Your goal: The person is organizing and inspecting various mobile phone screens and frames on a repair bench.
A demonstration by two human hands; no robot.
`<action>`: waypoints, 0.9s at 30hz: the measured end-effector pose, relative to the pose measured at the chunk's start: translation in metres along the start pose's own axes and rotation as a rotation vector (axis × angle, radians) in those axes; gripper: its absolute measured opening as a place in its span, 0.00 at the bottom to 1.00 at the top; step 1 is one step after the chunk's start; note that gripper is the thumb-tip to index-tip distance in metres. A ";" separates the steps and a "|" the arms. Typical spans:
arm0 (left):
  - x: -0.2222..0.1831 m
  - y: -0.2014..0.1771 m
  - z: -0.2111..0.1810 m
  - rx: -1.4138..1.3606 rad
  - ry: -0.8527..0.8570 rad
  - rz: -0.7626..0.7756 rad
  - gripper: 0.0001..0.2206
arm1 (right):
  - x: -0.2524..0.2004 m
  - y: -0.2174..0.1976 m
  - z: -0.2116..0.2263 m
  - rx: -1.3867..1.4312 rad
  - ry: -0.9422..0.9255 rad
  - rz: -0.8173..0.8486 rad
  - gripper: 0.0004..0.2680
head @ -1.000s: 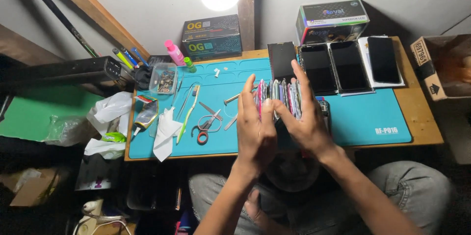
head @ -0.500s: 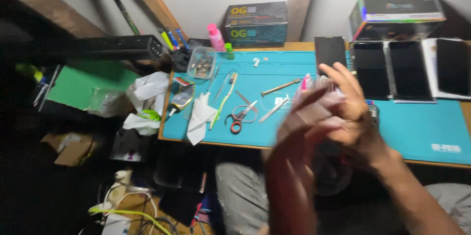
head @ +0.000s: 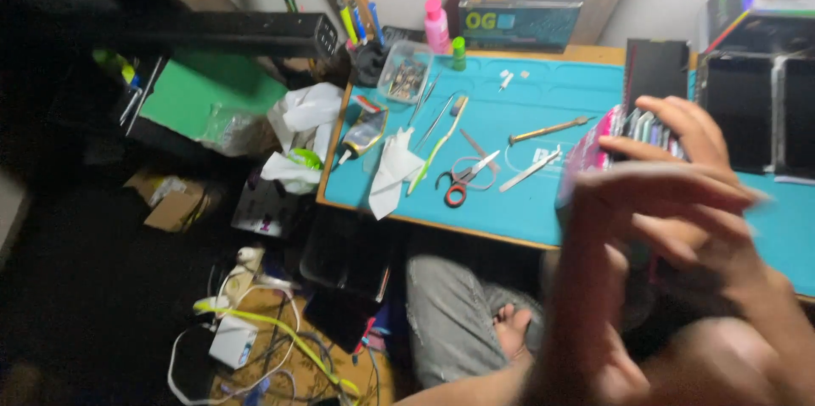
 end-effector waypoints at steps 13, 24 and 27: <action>0.123 -0.023 0.187 0.231 -0.342 0.036 0.13 | 0.024 -0.015 0.021 0.090 0.041 0.017 0.21; 0.126 -0.022 0.180 0.246 -0.398 0.050 0.13 | 0.020 -0.019 0.014 0.078 0.029 -0.014 0.21; 0.125 -0.021 0.158 0.352 -0.237 0.035 0.14 | 0.019 -0.018 0.012 0.087 0.038 -0.016 0.19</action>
Point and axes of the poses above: each hand's wrist, its own x-axis towards the middle knuckle, its own y-axis out of the palm, z = x × y, the point moved 8 cm from there along x, towards the middle knuckle, and after that the axes turned 6 degrees about x, right-handed, at the moved point
